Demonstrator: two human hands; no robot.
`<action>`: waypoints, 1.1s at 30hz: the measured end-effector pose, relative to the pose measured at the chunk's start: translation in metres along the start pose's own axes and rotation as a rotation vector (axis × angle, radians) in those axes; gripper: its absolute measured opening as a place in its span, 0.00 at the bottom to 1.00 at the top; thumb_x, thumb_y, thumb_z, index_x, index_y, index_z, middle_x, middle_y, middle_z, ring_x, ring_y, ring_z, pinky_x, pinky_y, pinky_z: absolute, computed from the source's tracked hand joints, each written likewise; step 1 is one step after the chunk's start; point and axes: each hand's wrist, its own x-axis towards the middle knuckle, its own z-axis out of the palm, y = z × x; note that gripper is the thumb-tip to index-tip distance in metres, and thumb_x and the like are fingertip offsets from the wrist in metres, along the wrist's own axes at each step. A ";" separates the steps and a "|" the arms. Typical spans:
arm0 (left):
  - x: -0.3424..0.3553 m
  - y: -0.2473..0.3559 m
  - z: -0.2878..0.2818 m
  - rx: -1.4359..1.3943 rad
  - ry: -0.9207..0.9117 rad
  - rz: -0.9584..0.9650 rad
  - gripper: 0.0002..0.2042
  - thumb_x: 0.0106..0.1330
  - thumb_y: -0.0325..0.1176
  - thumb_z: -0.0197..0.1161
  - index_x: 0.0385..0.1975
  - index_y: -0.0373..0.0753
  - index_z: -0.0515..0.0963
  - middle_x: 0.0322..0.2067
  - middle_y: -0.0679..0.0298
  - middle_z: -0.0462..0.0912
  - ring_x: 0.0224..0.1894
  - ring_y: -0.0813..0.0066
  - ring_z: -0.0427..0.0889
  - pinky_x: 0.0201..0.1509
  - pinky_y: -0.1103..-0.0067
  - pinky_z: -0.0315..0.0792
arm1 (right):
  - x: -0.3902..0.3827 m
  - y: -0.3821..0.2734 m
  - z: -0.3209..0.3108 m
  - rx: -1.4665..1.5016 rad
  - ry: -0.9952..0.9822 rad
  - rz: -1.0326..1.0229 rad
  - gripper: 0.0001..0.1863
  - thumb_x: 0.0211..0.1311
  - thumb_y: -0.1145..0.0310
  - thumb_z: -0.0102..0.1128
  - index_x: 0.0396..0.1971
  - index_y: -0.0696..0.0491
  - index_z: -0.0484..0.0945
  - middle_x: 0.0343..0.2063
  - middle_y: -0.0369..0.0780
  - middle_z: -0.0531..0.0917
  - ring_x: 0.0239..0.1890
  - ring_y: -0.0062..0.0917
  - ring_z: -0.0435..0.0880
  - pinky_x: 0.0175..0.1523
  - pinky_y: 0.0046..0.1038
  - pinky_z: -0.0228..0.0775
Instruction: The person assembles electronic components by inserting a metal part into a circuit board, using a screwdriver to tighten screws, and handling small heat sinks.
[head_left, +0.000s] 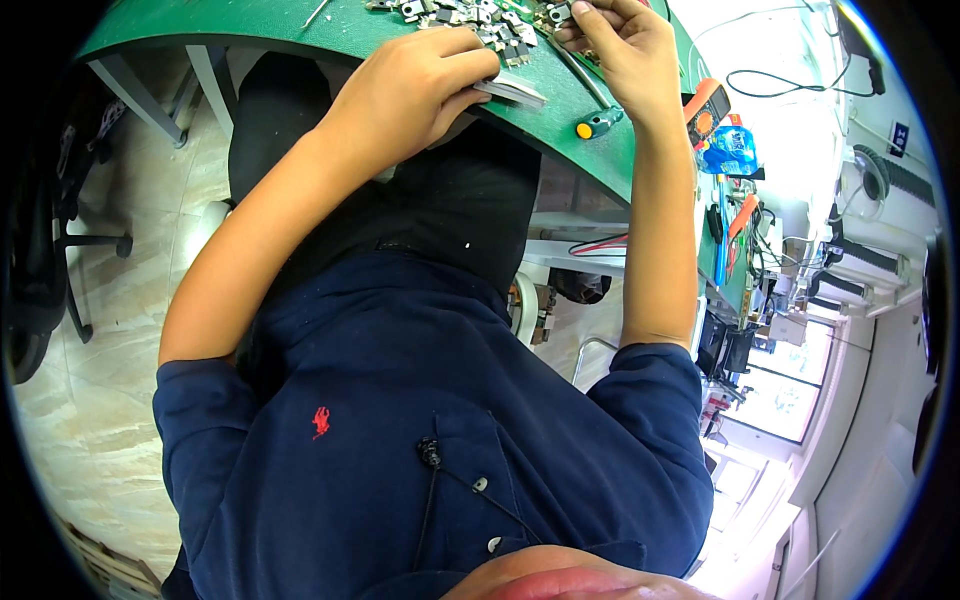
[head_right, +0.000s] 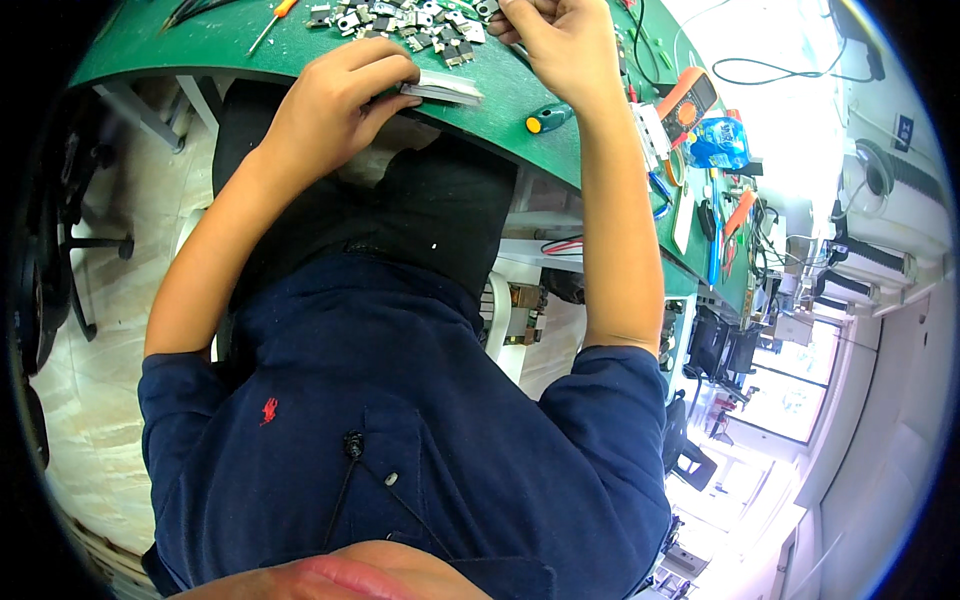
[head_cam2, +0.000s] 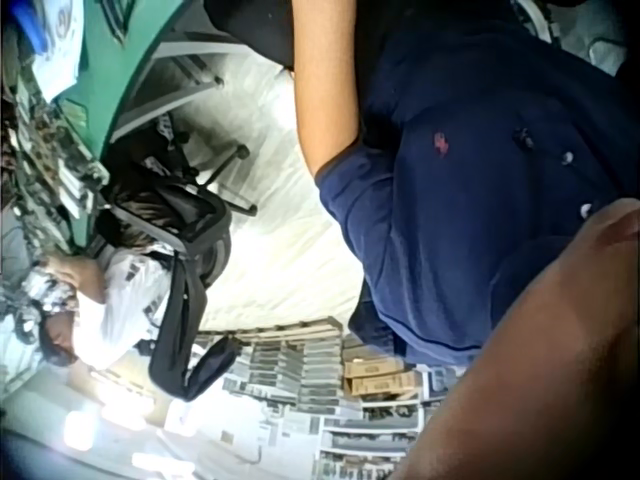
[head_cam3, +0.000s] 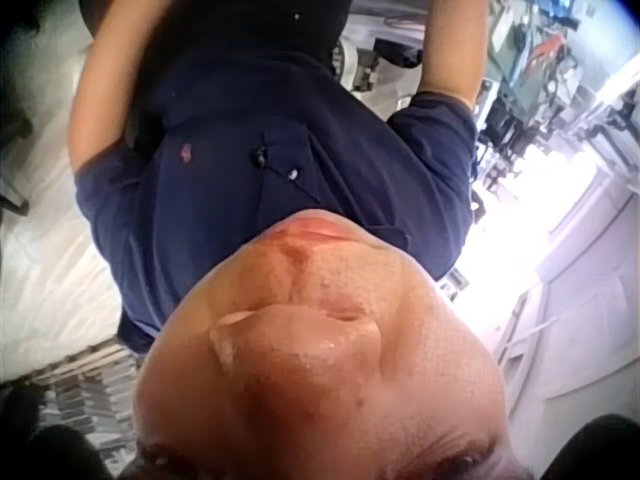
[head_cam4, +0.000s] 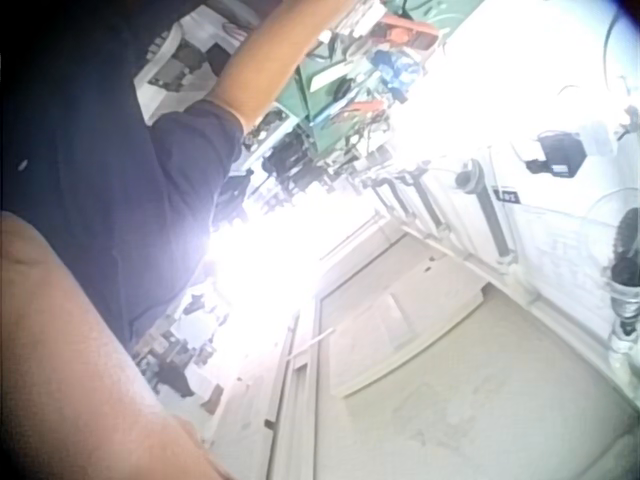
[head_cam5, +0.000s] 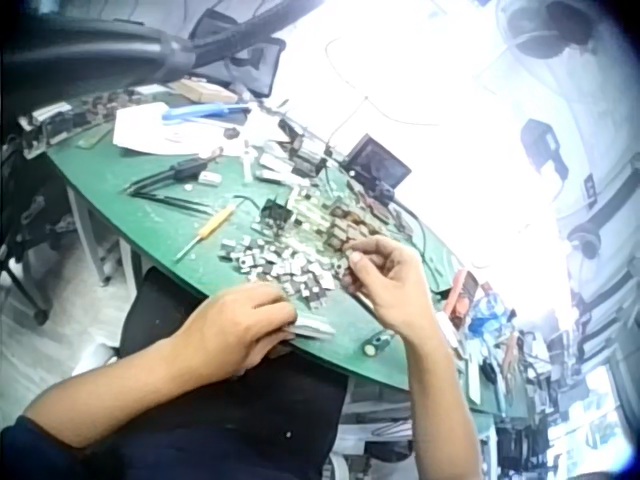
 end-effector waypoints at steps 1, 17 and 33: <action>0.000 0.002 0.001 -0.004 -0.002 -0.010 0.10 0.59 0.26 0.71 0.38 0.34 0.79 0.37 0.56 0.82 0.40 0.52 0.83 0.44 0.67 0.78 | -0.001 0.000 0.000 -0.005 0.008 0.013 0.12 0.73 0.70 0.60 0.46 0.65 0.80 0.27 0.36 0.84 0.28 0.16 0.82 0.35 0.20 0.76; -0.004 0.004 0.008 -0.034 -0.061 0.051 0.08 0.59 0.24 0.69 0.37 0.32 0.80 0.42 0.56 0.84 0.44 0.53 0.84 0.49 0.67 0.79 | 0.008 -0.011 0.023 -0.346 -0.009 -0.155 0.08 0.65 0.72 0.65 0.38 0.62 0.84 0.27 0.38 0.86 0.29 0.19 0.83 0.37 0.23 0.75; -0.005 0.002 0.007 -0.042 -0.082 0.043 0.08 0.61 0.27 0.69 0.37 0.34 0.79 0.42 0.57 0.83 0.44 0.55 0.83 0.49 0.66 0.78 | 0.020 -0.002 0.039 -0.490 -0.125 -0.175 0.09 0.64 0.70 0.66 0.35 0.61 0.83 0.25 0.44 0.84 0.27 0.26 0.83 0.35 0.30 0.74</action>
